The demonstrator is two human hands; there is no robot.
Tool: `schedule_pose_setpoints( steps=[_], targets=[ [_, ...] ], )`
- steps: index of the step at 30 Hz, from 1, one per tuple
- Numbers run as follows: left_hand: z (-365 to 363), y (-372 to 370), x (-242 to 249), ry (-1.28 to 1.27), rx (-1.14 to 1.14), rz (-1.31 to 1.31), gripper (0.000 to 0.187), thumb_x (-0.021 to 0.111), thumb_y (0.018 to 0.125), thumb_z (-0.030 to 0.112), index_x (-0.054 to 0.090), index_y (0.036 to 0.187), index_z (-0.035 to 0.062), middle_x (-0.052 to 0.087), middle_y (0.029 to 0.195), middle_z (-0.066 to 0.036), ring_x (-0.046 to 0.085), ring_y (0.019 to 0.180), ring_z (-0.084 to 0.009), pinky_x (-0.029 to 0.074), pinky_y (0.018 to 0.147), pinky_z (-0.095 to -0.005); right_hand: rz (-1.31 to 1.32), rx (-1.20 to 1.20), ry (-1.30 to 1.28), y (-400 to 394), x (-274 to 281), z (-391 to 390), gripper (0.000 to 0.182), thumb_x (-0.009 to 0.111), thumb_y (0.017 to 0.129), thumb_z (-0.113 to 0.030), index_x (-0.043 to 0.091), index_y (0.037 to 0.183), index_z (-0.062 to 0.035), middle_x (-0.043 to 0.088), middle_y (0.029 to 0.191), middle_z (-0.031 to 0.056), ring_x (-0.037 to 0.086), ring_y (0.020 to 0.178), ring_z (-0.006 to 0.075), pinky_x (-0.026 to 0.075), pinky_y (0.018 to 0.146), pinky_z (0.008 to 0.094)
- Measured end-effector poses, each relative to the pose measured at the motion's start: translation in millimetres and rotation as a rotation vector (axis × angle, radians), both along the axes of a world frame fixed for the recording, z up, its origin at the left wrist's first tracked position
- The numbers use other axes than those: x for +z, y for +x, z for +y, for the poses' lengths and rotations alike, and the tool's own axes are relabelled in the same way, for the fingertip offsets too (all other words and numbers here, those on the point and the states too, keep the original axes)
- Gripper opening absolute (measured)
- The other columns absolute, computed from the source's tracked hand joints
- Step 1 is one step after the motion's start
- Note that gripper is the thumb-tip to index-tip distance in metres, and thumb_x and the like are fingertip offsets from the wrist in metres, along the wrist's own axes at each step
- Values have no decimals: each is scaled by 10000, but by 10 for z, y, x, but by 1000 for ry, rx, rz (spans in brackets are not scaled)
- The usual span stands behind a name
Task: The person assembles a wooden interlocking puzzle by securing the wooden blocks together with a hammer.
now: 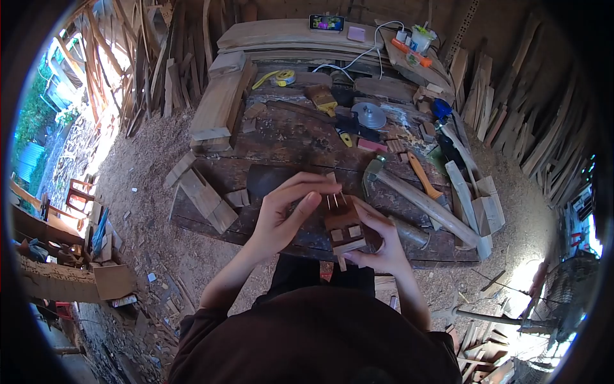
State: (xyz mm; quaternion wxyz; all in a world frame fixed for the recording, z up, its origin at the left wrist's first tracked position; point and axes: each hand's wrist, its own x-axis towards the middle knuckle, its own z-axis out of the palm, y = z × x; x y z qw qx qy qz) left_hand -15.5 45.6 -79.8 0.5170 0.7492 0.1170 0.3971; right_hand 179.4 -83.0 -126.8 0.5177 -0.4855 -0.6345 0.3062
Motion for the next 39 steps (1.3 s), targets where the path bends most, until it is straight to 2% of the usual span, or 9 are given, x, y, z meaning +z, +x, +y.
schedule_pose_setpoints(
  steps=[10, 13, 15, 16, 19, 26, 31, 35, 39],
  targets=[
    [67, -17, -35, 119, -15, 0, 203, 649, 913, 44, 702, 1107, 17, 664, 1111, -112, 631, 1067, -207, 490, 903, -329, -10, 3, 18, -22, 29, -13, 802, 855, 660, -176, 519, 1348, 63, 460, 1442, 246, 463, 1346, 335, 373, 1096, 407],
    [110, -66, -61, 199, -29, 48, 343, 710, 887, 119, 653, 1207, 11, 640, 1163, -128, 612, 1100, -229, 473, 940, -364, -44, -3, 42, -32, -25, 71, 833, 851, 647, -162, 499, 1378, 26, 429, 1467, 240, 437, 1367, 333, 364, 1106, 413],
    [177, -69, -172, 36, -251, -33, 724, 816, 799, 200, 469, 1406, 10, 566, 1296, -146, 529, 1245, -254, 408, 1044, -398, 36, -19, 27, -66, -56, 162, 877, 845, 632, -146, 466, 1412, -19, 392, 1493, 229, 389, 1402, 331, 342, 1123, 425],
    [153, -58, -194, 39, -256, -33, 724, 816, 799, 200, 469, 1406, 10, 566, 1296, -146, 529, 1245, -254, 408, 1044, -398, 36, -24, 30, -81, -80, 193, 877, 845, 632, -146, 466, 1412, -19, 392, 1493, 229, 389, 1402, 331, 342, 1123, 425],
    [10, -87, -335, -12, -270, -53, 1154, 911, 663, 191, 166, 1531, 44, 417, 1471, -152, 318, 1433, -247, 281, 1158, -414, 90, -33, 36, -100, -120, 251, 870, 839, 625, -132, 468, 1406, -46, 385, 1495, 212, 369, 1412, 336, 320, 1136, 433],
    [-58, 52, -500, -264, -153, 56, 850, 857, 708, 140, 409, 1421, 29, 496, 1423, -119, 447, 1353, -222, 234, 1192, -421, -14, -31, 40, -119, -7, 202, 847, 832, 656, -118, 446, 1407, -54, 398, 1481, 190, 377, 1398, 350, 296, 1156, 443],
    [-90, 142, -483, 141, -147, 49, 724, 832, 699, 113, 494, 1336, 47, 566, 1353, -111, 520, 1301, -252, 234, 1194, -479, -300, -28, -47, 288, 323, -71, 937, 877, 684, -225, 391, 1474, -98, 410, 1503, 170, 378, 1408, 317, 314, 1160, 451],
    [-238, 215, -549, 317, -151, 63, 691, 821, 677, 70, 514, 1296, 85, 590, 1312, -104, 537, 1275, -275, 259, 1180, -524, -612, -453, -55, 616, 406, -140, 557, 765, 801, -191, 568, 1303, -53, 532, 1361, 147, 504, 1276, 361, 416, 1058, 445],
    [-338, 256, -636, 461, -73, 102, 715, 825, 657, 61, 509, 1298, 76, 591, 1309, -106, 551, 1258, -273, 280, 1171, -520, -930, -527, -127, 879, 181, -108, 493, 721, 831, -198, 577, 1279, -53, 535, 1237, 140, 508, 1169, 349, 430, 977, 466]
  ],
)
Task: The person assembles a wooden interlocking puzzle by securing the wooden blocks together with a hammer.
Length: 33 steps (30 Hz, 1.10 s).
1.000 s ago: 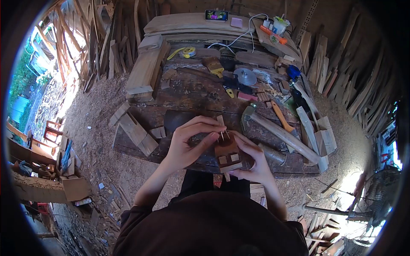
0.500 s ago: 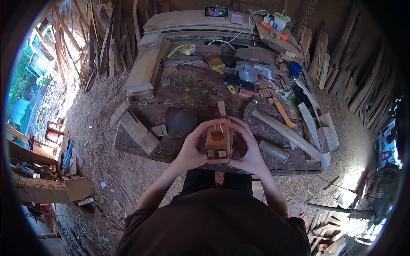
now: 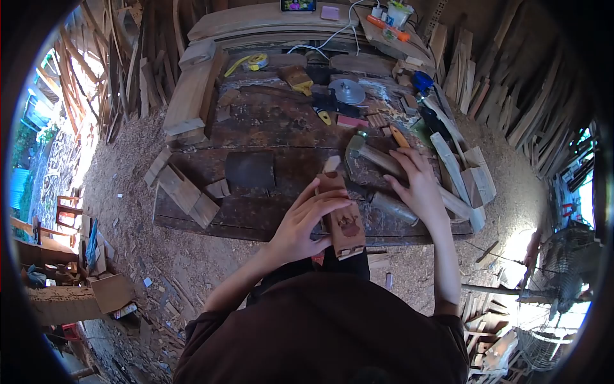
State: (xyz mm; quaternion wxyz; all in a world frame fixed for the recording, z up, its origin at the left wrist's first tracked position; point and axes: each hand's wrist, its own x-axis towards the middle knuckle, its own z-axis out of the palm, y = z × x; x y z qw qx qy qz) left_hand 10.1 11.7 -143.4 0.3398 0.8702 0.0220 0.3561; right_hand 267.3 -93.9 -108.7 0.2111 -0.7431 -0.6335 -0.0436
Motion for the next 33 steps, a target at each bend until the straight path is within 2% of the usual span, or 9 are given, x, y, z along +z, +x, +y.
schedule_pose_setpoints(
  steps=[7, 9, 14, 15, 21, 24, 26, 29, 33],
  targets=[
    [148, -95, -117, 29, 202, -129, 784, 816, 662, 32, 431, 1345, 54, 584, 1294, -127, 582, 1209, -310, 364, 1122, -520, -28, -13, -77, 6, -187, 157, 517, 711, 843, -220, 549, 1309, -64, 548, 1180, 137, 527, 1148, 340, 435, 969, 470],
    [223, -99, -152, 17, 244, -160, 807, 815, 668, 35, 406, 1364, 63, 575, 1300, -137, 581, 1205, -321, 379, 1109, -523, -79, -22, -82, 1, -197, 187, 490, 699, 860, -196, 549, 1307, -59, 569, 1169, 173, 580, 1077, 387, 473, 927, 448],
    [298, -103, -164, 220, 204, -170, 850, 826, 678, 79, 364, 1392, 102, 557, 1300, -149, 554, 1219, -345, 380, 1099, -532, -94, 0, -94, 33, -154, 223, 451, 654, 904, -226, 549, 1316, -75, 597, 1102, 167, 636, 949, 381, 526, 807, 442],
    [289, -103, -149, 216, 210, -174, 850, 826, 678, 79, 364, 1392, 102, 557, 1300, -149, 554, 1219, -345, 380, 1099, -532, -150, 4, -76, 30, -126, 217, 433, 635, 920, -240, 552, 1313, -80, 606, 1075, 160, 659, 888, 374, 546, 760, 439],
    [203, -167, 75, -56, 120, -102, 870, 779, 671, 45, 341, 1420, 93, 499, 1351, -166, 476, 1297, -360, 333, 1122, -560, -128, 22, 5, -69, 131, 107, 410, 641, 920, -241, 585, 1285, -64, 623, 1051, 165, 664, 861, 372, 544, 733, 427],
    [236, -217, 159, -61, 48, -85, 864, 741, 634, -16, 366, 1404, 97, 481, 1364, -199, 482, 1289, -370, 341, 1106, -577, -72, 9, 2, -176, 201, 12, 420, 647, 916, -243, 588, 1290, -61, 622, 1040, 166, 664, 863, 370, 538, 744, 423],
    [260, -238, 220, 41, 53, -46, 811, 685, 605, -32, 441, 1368, 91, 484, 1359, -180, 488, 1268, -376, 349, 1104, -563, -59, 31, 3, -195, 183, -17, 426, 649, 914, -246, 587, 1292, -59, 622, 1038, 167, 663, 861, 370, 537, 750, 424],
    [270, -255, 297, 39, 69, 1, 744, 684, 595, -15, 518, 1313, 86, 493, 1343, -152, 497, 1254, -372, 368, 1097, -541, -42, 41, -31, -216, 172, -21, 431, 652, 912, -248, 586, 1293, -57, 623, 1032, 167, 662, 861, 371, 536, 757, 426],
    [273, -272, 318, 40, 92, 33, 728, 675, 579, -18, 557, 1289, 95, 493, 1337, -132, 501, 1246, -367, 393, 1084, -509, -32, 24, -98, -179, 77, 9, 426, 652, 909, -244, 586, 1287, -58, 619, 1019, 166, 658, 862, 371, 537, 755, 432]
  ],
)
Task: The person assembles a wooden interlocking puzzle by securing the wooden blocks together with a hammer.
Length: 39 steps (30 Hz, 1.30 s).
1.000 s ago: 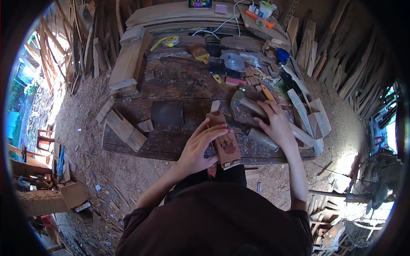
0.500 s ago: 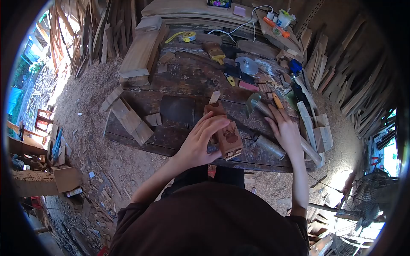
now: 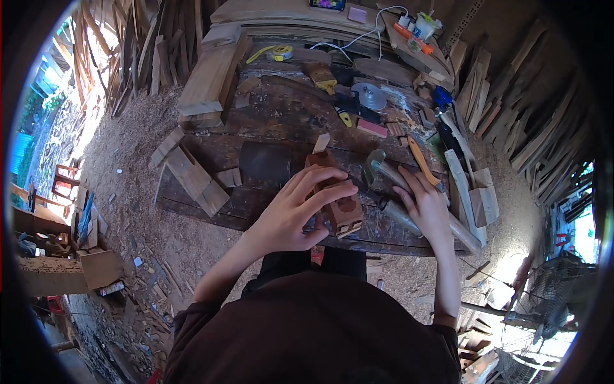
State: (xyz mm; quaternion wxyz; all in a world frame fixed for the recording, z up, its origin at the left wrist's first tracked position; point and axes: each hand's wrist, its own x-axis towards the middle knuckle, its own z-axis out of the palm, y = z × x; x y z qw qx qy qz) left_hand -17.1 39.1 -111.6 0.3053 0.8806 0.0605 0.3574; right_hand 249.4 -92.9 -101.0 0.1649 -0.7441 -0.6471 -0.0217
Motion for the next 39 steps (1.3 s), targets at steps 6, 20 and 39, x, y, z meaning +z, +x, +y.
schedule_pose_setpoints(
  steps=[6, 20, 39],
  targets=[
    [25, 5, 20, 1, -28, 32, 754, 667, 592, -30, 555, 1317, 142, 482, 1344, -126, 506, 1234, -361, 429, 1039, -486, -50, 22, 21, 28, -100, 36, 432, 657, 901, -240, 578, 1290, -70, 600, 1030, 151, 656, 852, 366, 537, 744, 433],
    [-292, 263, 33, -481, 224, -221, 182, 747, 826, 78, 651, 970, 21, 586, 1155, -102, 616, 1040, -216, 489, 864, -322, -11, 18, 24, 70, -216, 115, 427, 643, 912, -239, 552, 1304, -96, 587, 1087, 161, 654, 892, 387, 542, 760, 458],
    [-166, 228, 108, -407, 118, -216, 78, 724, 819, -10, 667, 871, -21, 612, 1047, -80, 655, 950, -200, 531, 817, -322, 316, 72, 125, -30, 390, -37, 350, 583, 974, -180, 580, 1272, 5, 628, 856, 151, 638, 694, 250, 499, 640, 343]
  ],
)
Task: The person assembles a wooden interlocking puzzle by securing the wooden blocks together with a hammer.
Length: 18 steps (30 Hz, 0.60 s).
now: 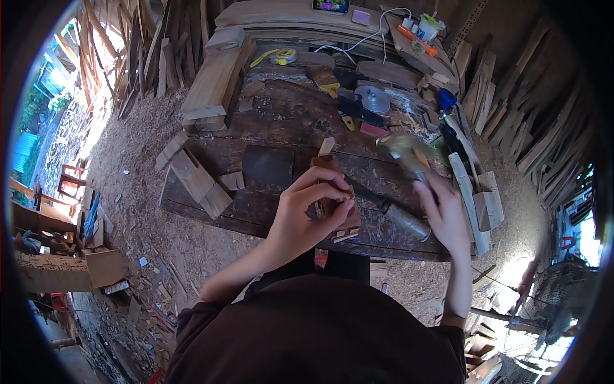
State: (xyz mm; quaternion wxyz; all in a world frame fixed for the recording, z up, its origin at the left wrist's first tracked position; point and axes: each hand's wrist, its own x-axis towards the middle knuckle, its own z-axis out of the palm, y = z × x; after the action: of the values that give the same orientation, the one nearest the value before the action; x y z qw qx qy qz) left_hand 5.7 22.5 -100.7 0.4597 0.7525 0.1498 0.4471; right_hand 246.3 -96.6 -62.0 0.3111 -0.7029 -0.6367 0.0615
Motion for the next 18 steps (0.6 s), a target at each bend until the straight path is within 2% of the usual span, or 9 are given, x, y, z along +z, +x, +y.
schedule_pose_setpoints(
  steps=[1, 2, 5, 9, 12, 14, 15, 17, 18],
  targets=[
    [11, -6, 20, 14, -6, 14, 80, 727, 817, -7, 666, 868, -20, 608, 1044, -79, 652, 953, -201, 530, 817, -322, 211, -38, -105, -89, 175, -67, 341, 566, 988, -163, 573, 1281, 11, 612, 802, 119, 611, 635, 178, 485, 607, 306],
    [19, -10, 35, 29, -13, 27, 83, 730, 816, -3, 665, 865, -19, 603, 1041, -78, 649, 956, -201, 529, 817, -322, 364, 31, -47, -202, 300, -96, 337, 524, 1010, -139, 550, 1305, 22, 566, 755, 62, 530, 600, 91, 451, 576, 256],
    [32, -28, 49, -63, -61, 54, 72, 723, 814, 1, 697, 881, 3, 611, 1070, -79, 628, 1035, -193, 497, 898, -327, 444, 145, -83, -350, 494, -237, 347, 501, 1018, -129, 527, 1330, 21, 560, 738, 50, 539, 596, 100, 455, 578, 259],
    [81, -81, 89, -92, -66, 118, 95, 739, 811, 24, 710, 900, 11, 613, 1063, -69, 622, 1043, -191, 491, 906, -336, 153, 157, -186, -414, 630, -303, 380, 457, 1034, -186, 511, 1344, 27, 588, 772, 45, 528, 598, 107, 443, 601, 252],
    [178, -112, 5, -86, -178, 128, 177, 770, 801, 61, 723, 969, 29, 592, 1159, -81, 588, 1122, -211, 471, 949, -358, 289, 59, -204, -453, 631, -312, 384, 459, 1034, -184, 508, 1349, 30, 587, 759, 44, 528, 599, 106, 443, 603, 256],
    [213, -133, -3, -12, -264, 68, 411, 834, 755, 147, 691, 1132, 67, 532, 1311, -104, 523, 1247, -253, 373, 1078, -437, 304, 47, -182, -434, 588, -332, 386, 460, 1035, -187, 510, 1350, 30, 585, 756, 44, 526, 599, 105, 442, 602, 255],
    [224, -161, 8, -12, -264, 66, 411, 834, 755, 147, 691, 1132, 67, 532, 1311, -104, 523, 1247, -253, 373, 1078, -437, 322, 35, -160, -419, 564, -342, 388, 460, 1035, -191, 511, 1351, 29, 583, 752, 44, 525, 599, 104, 442, 602, 254],
    [223, -219, 34, 39, -369, 142, 634, 862, 727, 273, 598, 1278, 102, 473, 1405, -104, 452, 1333, -274, 288, 1149, -502, 351, 31, -150, -400, 534, -360, 372, 491, 1025, -167, 522, 1343, 24, 586, 747, 53, 534, 602, 102, 447, 591, 254],
    [216, -216, 3, 37, -369, 143, 634, 862, 727, 273, 598, 1278, 102, 473, 1405, -104, 452, 1333, -274, 288, 1149, -502, 381, 27, -140, -400, 521, -367, 359, 521, 1014, -143, 532, 1335, 19, 588, 743, 62, 543, 606, 100, 452, 579, 254]
  ],
)
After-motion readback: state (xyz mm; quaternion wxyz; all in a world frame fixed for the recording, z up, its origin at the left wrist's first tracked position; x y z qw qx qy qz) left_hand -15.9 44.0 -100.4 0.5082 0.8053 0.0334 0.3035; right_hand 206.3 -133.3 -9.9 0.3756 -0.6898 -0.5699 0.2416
